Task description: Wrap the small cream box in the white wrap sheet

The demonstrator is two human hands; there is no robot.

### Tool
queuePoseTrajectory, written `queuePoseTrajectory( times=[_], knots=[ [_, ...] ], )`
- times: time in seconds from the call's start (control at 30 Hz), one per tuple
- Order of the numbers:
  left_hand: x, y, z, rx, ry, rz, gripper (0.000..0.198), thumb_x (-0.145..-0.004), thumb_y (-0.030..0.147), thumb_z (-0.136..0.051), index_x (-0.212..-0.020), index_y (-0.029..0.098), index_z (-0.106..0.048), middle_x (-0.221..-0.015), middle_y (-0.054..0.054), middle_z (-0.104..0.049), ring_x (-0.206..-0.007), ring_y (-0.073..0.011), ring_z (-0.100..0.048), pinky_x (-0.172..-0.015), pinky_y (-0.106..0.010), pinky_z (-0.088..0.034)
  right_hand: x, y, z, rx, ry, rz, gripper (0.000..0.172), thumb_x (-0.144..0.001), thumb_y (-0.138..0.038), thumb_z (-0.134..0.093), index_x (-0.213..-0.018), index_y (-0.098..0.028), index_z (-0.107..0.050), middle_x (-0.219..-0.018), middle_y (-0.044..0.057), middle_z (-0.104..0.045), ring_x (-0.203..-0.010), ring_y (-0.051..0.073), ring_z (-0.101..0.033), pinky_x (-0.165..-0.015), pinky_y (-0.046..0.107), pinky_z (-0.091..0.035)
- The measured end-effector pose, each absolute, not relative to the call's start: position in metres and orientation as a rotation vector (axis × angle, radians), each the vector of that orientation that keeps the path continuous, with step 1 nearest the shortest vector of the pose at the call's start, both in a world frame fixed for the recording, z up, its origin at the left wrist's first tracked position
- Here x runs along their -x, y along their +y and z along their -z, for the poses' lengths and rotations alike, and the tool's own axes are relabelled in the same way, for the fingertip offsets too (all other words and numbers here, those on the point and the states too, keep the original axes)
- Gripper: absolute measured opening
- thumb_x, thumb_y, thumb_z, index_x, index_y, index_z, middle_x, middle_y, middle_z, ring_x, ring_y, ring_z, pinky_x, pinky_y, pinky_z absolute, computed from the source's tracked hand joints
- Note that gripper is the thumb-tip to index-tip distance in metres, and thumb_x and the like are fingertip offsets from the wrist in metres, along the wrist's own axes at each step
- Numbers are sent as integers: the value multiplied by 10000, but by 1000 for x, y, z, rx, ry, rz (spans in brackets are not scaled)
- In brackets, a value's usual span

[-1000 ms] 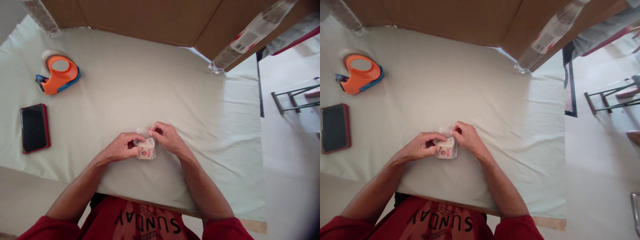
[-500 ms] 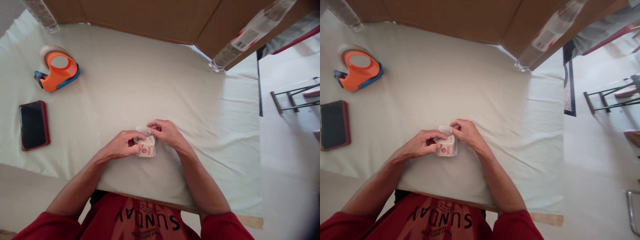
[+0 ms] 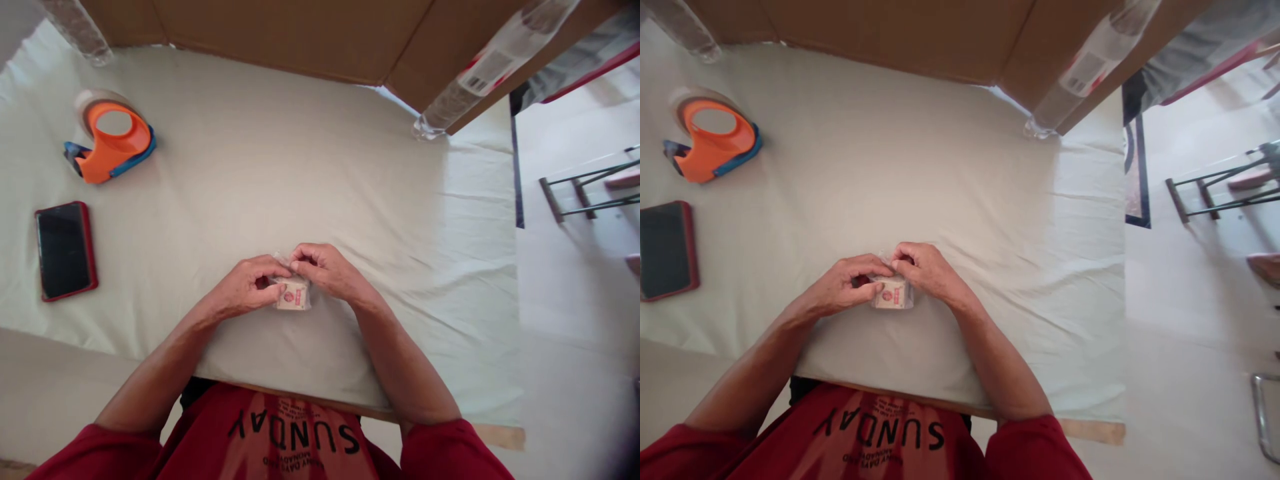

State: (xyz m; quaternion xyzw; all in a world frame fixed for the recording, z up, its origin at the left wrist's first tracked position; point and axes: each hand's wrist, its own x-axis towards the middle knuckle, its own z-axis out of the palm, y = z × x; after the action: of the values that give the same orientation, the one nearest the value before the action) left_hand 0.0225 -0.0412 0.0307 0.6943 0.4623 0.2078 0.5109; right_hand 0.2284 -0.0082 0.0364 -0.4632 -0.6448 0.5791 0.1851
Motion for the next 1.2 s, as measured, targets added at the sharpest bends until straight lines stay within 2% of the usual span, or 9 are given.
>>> queuePoseTrajectory(
  times=[0.2,0.37,0.47,0.53,0.6,0.67,0.73,0.93,1.2],
  knots=[
    [-23,-48,-26,-1752,1252,-637,250,-769,242,-626,-996,184,-713,-1027,-57,-612,-729,-119,-560,-654,-258,-487,-230,-14,-38,1338,-1825,-1555,143,-836,-235,-524,-751,-169,-619,-665,-30,-535,-620,102,-425,-587,237,-321],
    [-24,-51,-24,-1709,1383,-630,674,-751,303,-673,-1381,166,-476,-1199,-112,-633,-966,-206,-607,-825,-342,-513,-233,-17,-39,1334,-1844,-1536,148,-861,-214,-510,-770,-173,-620,-688,-26,-570,-622,100,-444,-587,234,-338],
    [-24,-51,-23,-1672,1347,-564,747,-772,314,-657,-1458,190,-388,-1144,-86,-670,-960,-205,-623,-841,-344,-507,-236,-21,-44,1354,-1908,-1499,179,-898,-244,-507,-838,-176,-661,-734,-9,-637,-644,110,-503,-598,239,-373],
    [-23,-51,-23,-1671,1341,-557,727,-783,312,-643,-1456,200,-394,-1098,-69,-676,-955,-201,-628,-834,-334,-505,-239,-26,-48,1366,-1977,-1464,192,-903,-301,-560,-981,-184,-691,-869,22,-711,-723,137,-586,-631,250,-422],
    [-23,-51,-24,-1679,1345,-564,704,-791,316,-633,-1448,194,-411,-1111,-75,-666,-962,-199,-627,-827,-329,-504,-241,-34,-49,1347,-2049,-1404,363,-865,-374,-658,-1186,-203,-662,-1112,71,-729,-916,197,-660,-733,289,-493],
    [-24,-51,-24,-1690,1345,-573,687,-795,320,-629,-1438,182,-430,-1125,-85,-658,-967,-200,-624,-827,-330,-505,-242,-44,-48,1328,-2087,-1316,562,-828,-420,-718,-1336,-217,-585,-1322,113,-658,-1129,262,-642,-866,351,-524],
    [-24,-51,-24,-1707,1342,-582,667,-797,309,-622,-1426,172,-447,-1116,-89,-657,-975,-202,-618,-831,-332,-507,-241,-52,-43,1342,-2076,-1241,604,-853,-412,-701,-1400,-220,-531,-1401,132,-606,-1227,283,-604,-946,394,-523],
    [-24,-52,-25,-1691,1273,-587,702,-809,321,-624,-1456,147,-415,-1203,-126,-648,-1028,-218,-611,-798,-312,-521,-235,-59,-30,1258,-1983,-1212,578,-914,-336,-645,-1447,-211,-459,-1266,122,-680,-1175,244,-637,-978,404,-519],
    [-23,-50,-26,-1567,1133,-532,704,-866,287,-611,-1511,206,-341,-1288,-118,-651,-1115,-210,-623,-801,-276,-513,-238,-59,-25,1230,-1943,-1254,537,-929,-311,-626,-1439,-227,-477,-1280,118,-675,-1199,234,-630,-1008,406,-507]
  ],
)
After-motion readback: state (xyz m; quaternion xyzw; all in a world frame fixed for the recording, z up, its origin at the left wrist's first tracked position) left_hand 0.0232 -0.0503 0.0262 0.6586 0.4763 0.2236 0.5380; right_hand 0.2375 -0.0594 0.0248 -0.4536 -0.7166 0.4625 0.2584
